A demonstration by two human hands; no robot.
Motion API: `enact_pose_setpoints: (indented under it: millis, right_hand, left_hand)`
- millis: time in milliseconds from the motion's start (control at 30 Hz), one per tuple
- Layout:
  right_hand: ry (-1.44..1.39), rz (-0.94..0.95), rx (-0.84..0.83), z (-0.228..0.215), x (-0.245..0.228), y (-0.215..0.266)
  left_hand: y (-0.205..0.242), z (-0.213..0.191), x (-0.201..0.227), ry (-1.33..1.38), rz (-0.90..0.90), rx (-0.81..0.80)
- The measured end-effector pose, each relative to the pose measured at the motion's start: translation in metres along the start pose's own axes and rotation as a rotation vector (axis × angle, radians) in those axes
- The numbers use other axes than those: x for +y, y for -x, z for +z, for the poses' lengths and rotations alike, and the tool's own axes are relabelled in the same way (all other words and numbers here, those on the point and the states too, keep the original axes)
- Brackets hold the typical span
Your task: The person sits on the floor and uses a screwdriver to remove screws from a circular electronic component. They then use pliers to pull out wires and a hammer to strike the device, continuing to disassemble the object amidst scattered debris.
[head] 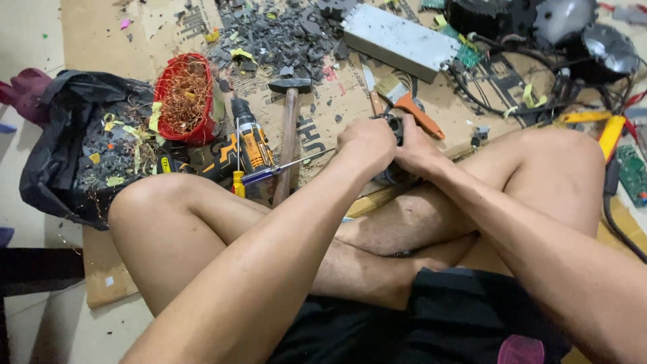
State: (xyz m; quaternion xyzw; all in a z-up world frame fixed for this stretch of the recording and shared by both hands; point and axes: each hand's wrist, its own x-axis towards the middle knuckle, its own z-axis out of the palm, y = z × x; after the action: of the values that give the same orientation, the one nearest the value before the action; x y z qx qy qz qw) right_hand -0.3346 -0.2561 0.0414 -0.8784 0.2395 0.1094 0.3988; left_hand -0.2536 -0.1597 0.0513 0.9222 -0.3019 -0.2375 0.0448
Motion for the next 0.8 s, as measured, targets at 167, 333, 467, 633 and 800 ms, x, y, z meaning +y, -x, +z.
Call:
enact_pose_setpoints:
  millis: [167,333,467,633,800]
  right_hand:
    - [-0.019,-0.003,0.003,0.003,0.006,-0.008]
    - [0.038,-0.048,-0.006,0.014,0.037,-0.027]
    - [0.057,-0.146,0.035,0.012,0.039,-0.031]
    - [0.112,-0.149,0.022,0.015,0.050,-0.039]
    - [0.042,-0.143,0.018,0.009,0.042,-0.029]
  left_hand:
    - [0.022,0.041,0.012,-0.221,0.028,0.146]
    - [0.056,0.009,-0.032,0.092,-0.053,0.091]
    - [0.083,-0.008,-0.051,0.229,-0.145,0.081]
    - [0.095,-0.011,-0.049,0.376,-0.031,0.154]
    - [0.070,-0.016,-0.044,0.224,0.004,0.151]
